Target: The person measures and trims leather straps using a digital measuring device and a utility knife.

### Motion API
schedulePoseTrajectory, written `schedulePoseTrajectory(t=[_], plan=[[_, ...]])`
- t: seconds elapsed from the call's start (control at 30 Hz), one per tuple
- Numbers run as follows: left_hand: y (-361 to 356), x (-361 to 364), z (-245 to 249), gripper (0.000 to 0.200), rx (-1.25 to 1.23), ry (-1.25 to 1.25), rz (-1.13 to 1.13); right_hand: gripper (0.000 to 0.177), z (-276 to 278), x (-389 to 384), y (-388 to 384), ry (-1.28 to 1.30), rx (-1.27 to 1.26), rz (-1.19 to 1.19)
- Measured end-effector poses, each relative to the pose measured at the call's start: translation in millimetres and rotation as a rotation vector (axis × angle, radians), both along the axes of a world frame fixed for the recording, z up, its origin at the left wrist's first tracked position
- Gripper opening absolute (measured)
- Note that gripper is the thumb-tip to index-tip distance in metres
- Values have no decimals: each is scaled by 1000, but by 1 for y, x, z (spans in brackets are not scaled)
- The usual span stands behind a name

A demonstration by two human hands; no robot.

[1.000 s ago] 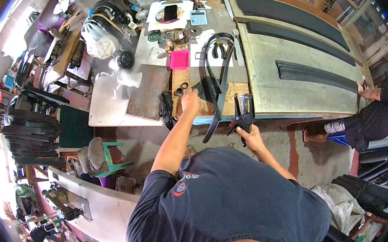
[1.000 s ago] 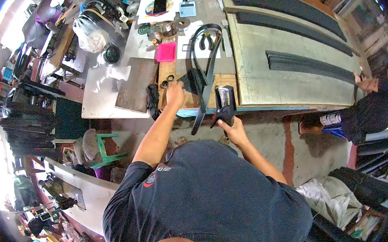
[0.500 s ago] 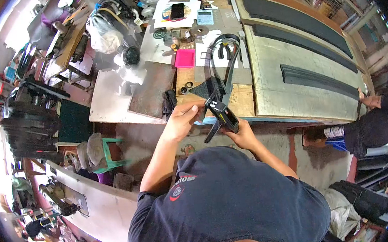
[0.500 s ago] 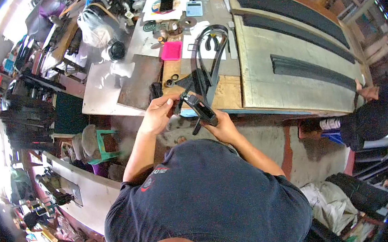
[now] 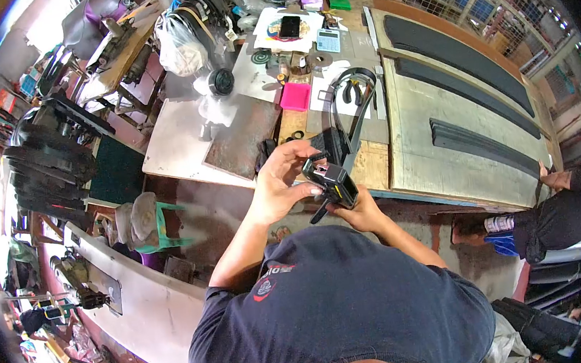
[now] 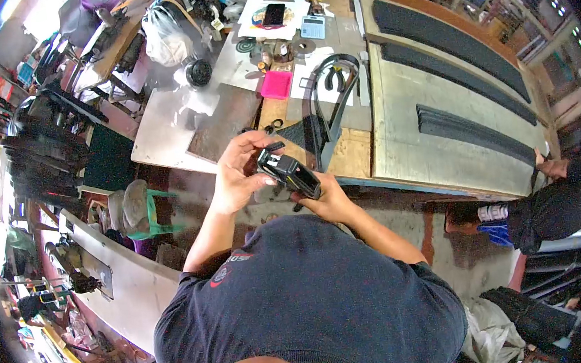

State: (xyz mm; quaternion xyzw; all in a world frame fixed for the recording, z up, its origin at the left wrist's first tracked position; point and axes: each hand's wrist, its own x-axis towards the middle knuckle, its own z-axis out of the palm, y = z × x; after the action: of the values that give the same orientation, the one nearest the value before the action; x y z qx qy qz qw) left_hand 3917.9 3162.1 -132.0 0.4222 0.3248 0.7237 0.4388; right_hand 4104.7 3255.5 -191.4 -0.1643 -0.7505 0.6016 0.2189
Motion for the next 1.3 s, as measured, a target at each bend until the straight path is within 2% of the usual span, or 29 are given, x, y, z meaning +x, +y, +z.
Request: schedulePoseTrajectory(t=[0.07,0.1,0.2,0.23,0.47,0.67,0.73,0.87,1.17,1.23,1.3], plan=[[-1,0,3,49,-164,63,-17,24,5,-2,-2,3,23,5],[3,-2,-2,45,-43,113,-27,24,5,-3,-4,26,0,-16],[10,-9,-11,38,41,72,-71,23,10,-3,-6,40,-27,-56],[8,-6,-11,38,-7,-58,-99,23,12,-2,-7,32,-36,-71],[11,-3,2,40,-12,-40,-131,24,19,-1,-8,-7,-79,-84],[7,7,13,36,-12,165,-15,22,13,-2,-7,66,-64,-83],[7,6,15,35,82,391,51,21,17,-1,-8,57,-80,-64],[5,5,23,33,145,522,81,21,21,-3,-11,102,-78,-89],[1,8,31,32,180,500,68,30,35,-7,-7,76,23,-44],[0,6,30,29,173,544,61,39,35,-6,-5,62,153,-25],[0,4,32,29,175,566,47,45,31,-6,-2,74,148,-13]])
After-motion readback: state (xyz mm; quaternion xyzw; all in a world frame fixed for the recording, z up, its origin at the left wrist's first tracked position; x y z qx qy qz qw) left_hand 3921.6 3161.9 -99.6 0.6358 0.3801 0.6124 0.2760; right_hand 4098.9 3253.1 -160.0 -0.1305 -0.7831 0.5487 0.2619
